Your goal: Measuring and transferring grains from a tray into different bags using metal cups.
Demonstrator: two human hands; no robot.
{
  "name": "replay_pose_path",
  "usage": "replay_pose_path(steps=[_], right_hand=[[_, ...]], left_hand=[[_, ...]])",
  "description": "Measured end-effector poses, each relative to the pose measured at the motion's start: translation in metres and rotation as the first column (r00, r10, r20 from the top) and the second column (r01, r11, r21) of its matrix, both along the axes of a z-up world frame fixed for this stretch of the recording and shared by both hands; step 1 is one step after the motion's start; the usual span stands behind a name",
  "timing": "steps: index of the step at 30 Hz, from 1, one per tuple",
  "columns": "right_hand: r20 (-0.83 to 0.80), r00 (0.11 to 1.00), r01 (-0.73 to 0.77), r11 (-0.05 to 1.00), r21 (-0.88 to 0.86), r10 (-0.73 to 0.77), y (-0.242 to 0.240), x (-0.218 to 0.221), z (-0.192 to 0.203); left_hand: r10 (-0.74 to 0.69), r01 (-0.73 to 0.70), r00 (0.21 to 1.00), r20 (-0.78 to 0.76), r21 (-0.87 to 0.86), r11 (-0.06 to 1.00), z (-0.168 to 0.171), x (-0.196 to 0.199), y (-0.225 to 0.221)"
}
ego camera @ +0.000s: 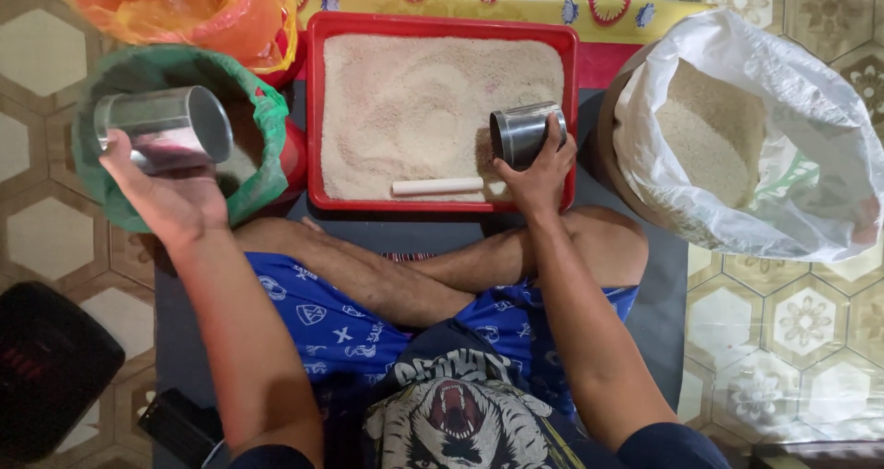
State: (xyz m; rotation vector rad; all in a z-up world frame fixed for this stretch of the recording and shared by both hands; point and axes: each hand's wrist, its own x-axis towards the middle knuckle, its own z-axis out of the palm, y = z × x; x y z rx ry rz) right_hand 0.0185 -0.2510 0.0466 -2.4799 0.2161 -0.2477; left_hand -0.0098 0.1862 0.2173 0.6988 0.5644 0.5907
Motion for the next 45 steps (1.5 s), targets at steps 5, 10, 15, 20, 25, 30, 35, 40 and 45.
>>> replay_pose_path(steps=[5,10,15,20,25,30,35,40,45], right_hand=[[0.011,1.0,-0.004,1.0,0.005,0.004,0.0,-0.001,0.003],[0.071,0.997,-0.015,1.0,-0.008,0.016,-0.004,0.001,-0.01],[0.033,0.999,-0.01,1.0,0.014,0.009,-0.002,0.0,-0.002],[0.004,1.0,0.001,1.0,0.011,-0.002,0.0,-0.002,0.004],[-0.007,1.0,0.007,1.0,0.018,-0.007,0.0,-0.001,0.002],[-0.073,0.997,-0.013,1.0,-0.015,0.012,-0.001,-0.002,-0.008],[-0.119,0.991,0.058,0.998,0.02,-0.055,0.003,-0.001,0.003],[-0.113,0.992,0.045,0.999,-0.021,-0.047,-0.002,0.001,-0.004],[-0.066,0.998,0.0,0.999,-0.048,-0.004,0.0,0.001,-0.011]], left_hand=[[-0.08,0.08,0.997,0.001,0.043,0.996,0.005,0.003,-0.012],[-0.113,0.087,0.989,0.1,0.237,0.968,-0.042,0.004,0.006],[-0.032,0.005,0.995,0.099,0.262,0.965,-0.063,0.006,0.009],[0.06,-0.077,0.997,0.048,0.69,0.72,-0.051,0.004,-0.012],[0.021,-0.038,0.999,0.032,0.779,0.626,-0.02,-0.003,-0.043],[-0.025,-0.006,0.999,0.027,0.798,0.602,-0.001,-0.006,-0.086],[-0.101,0.034,0.994,0.043,0.753,0.657,-0.012,-0.006,-0.139],[-0.144,0.228,0.974,-0.177,0.724,0.65,-0.079,0.008,-0.161],[-0.039,0.422,0.859,-0.511,0.662,0.62,-0.132,0.018,-0.166]])
